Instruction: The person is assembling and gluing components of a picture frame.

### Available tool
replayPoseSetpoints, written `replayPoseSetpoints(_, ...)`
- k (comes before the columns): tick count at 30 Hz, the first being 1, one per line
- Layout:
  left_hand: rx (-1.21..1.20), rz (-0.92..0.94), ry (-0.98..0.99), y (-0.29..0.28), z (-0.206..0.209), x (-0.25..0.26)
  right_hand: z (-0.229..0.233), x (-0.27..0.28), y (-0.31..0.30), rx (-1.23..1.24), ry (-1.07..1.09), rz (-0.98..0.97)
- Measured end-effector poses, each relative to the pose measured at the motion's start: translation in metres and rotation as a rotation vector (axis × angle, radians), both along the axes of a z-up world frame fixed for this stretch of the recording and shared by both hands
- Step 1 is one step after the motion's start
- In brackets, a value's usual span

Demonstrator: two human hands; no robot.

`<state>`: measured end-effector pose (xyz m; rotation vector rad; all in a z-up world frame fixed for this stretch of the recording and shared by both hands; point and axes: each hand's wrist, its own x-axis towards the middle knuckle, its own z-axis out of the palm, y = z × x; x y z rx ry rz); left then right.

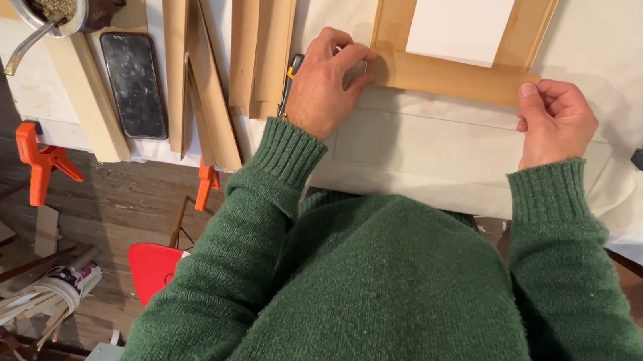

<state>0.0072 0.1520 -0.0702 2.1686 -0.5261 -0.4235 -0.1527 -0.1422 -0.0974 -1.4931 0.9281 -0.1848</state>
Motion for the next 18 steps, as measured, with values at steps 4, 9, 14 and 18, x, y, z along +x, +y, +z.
replayPoseSetpoints(4, -0.004, -0.029, -0.138, 0.002, -0.004, -0.002, -0.004, -0.002, -0.002, -0.022, 0.027, -0.003)
replayPoseSetpoints(9, -0.016, 0.003, -0.010, 0.002, -0.002, -0.001, 0.000, 0.000, 0.000, -0.040, 0.028, 0.017)
replayPoseSetpoints(14, 0.014, -0.002, 0.023, 0.001, -0.002, 0.005, 0.002, 0.000, -0.001, -0.027, 0.035, 0.012)
replayPoseSetpoints(18, -0.033, -0.021, -0.132, 0.004, -0.012, 0.003, 0.010, 0.002, 0.001, -0.047, 0.074, 0.078)
